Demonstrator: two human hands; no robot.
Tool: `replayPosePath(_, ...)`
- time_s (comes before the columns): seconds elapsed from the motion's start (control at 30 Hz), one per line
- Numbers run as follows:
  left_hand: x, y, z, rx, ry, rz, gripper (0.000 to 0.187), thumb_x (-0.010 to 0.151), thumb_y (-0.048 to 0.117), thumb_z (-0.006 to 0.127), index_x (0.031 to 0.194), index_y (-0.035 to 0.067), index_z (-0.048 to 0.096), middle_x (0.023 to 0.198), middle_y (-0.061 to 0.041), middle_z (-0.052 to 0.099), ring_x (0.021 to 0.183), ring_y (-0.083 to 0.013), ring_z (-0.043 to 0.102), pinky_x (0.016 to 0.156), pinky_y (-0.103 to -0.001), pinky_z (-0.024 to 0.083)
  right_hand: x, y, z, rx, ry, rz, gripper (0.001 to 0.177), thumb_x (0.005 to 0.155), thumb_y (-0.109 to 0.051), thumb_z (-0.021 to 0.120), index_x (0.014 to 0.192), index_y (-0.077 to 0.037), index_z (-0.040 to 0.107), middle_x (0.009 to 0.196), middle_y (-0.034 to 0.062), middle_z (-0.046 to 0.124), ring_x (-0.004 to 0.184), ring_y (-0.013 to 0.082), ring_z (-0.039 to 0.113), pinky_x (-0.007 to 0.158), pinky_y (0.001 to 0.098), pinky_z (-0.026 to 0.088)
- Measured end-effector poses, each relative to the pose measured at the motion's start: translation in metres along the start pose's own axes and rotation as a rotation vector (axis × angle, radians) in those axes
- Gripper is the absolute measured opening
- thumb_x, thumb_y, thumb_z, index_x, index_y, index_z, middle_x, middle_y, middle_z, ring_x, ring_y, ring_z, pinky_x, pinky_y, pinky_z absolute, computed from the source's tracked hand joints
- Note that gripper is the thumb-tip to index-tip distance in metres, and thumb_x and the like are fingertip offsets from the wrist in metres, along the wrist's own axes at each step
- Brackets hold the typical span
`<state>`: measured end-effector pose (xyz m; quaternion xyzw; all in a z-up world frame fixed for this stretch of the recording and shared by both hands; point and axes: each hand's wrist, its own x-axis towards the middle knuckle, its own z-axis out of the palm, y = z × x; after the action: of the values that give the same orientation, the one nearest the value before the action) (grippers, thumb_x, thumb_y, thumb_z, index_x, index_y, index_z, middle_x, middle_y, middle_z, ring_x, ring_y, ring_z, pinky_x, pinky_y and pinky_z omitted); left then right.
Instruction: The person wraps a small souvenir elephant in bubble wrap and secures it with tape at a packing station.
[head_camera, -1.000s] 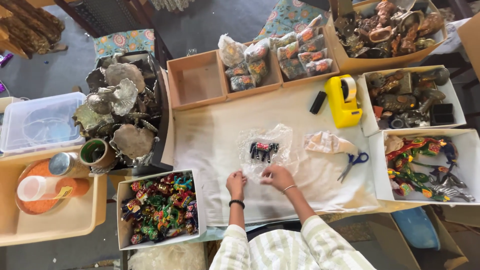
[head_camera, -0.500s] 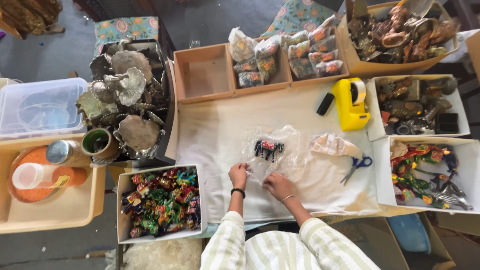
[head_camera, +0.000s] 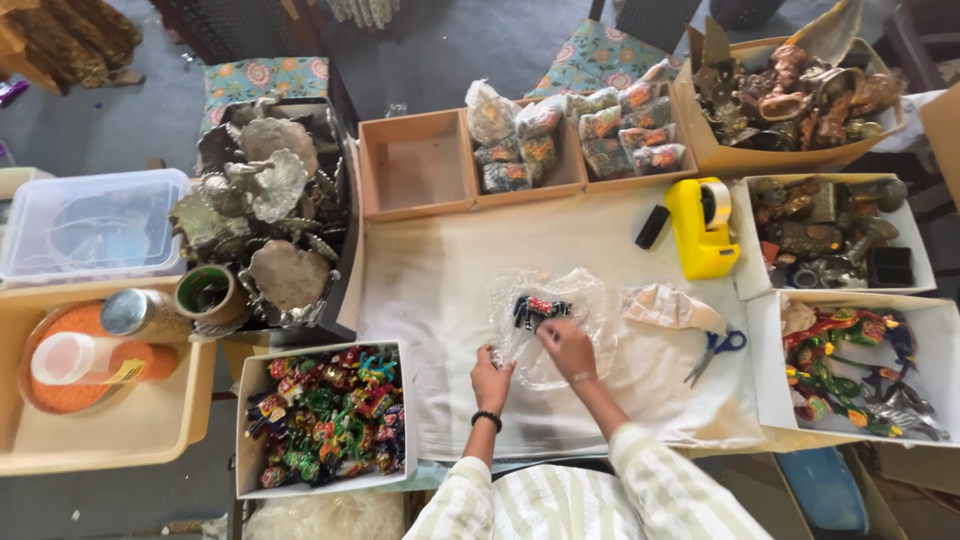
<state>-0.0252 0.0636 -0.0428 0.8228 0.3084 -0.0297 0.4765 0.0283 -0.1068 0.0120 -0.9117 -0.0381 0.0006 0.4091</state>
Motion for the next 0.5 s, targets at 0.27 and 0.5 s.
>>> replayPosePath(0.27, -0.007, -0.001, -0.006, -0.065, -0.008, 0.080, 0.059, 0.073, 0.018, 0.088, 0.125, 0.012, 0.060, 0.090, -0.014, 0.074, 0.081, -0.0287, 0.072, 0.077, -0.040, 0.057, 0.067, -0.009, 0.004, -0.487, -0.018, -0.148, 0.044, 0.062, -0.019, 0.081, 0.104, -0.020, 0.071, 0.102, 0.0044, 0.070, 0.102, 0.0283, 0.063, 0.085, 0.0478, 0.046)
replayPosePath(0.5, -0.016, 0.002, -0.012, -0.082, -0.006, 0.046, 0.063, 0.072, 0.016, 0.089, 0.127, 0.013, 0.059, 0.089, -0.013, 0.074, 0.080, -0.0298, 0.071, 0.076, -0.041, 0.057, 0.065, -0.015, -0.018, -0.369, -0.222, -0.229, 0.044, 0.067, -0.026, 0.081, 0.110, -0.023, 0.070, 0.097, 0.0021, 0.072, 0.100, 0.0234, 0.067, 0.092, 0.0433, 0.045)
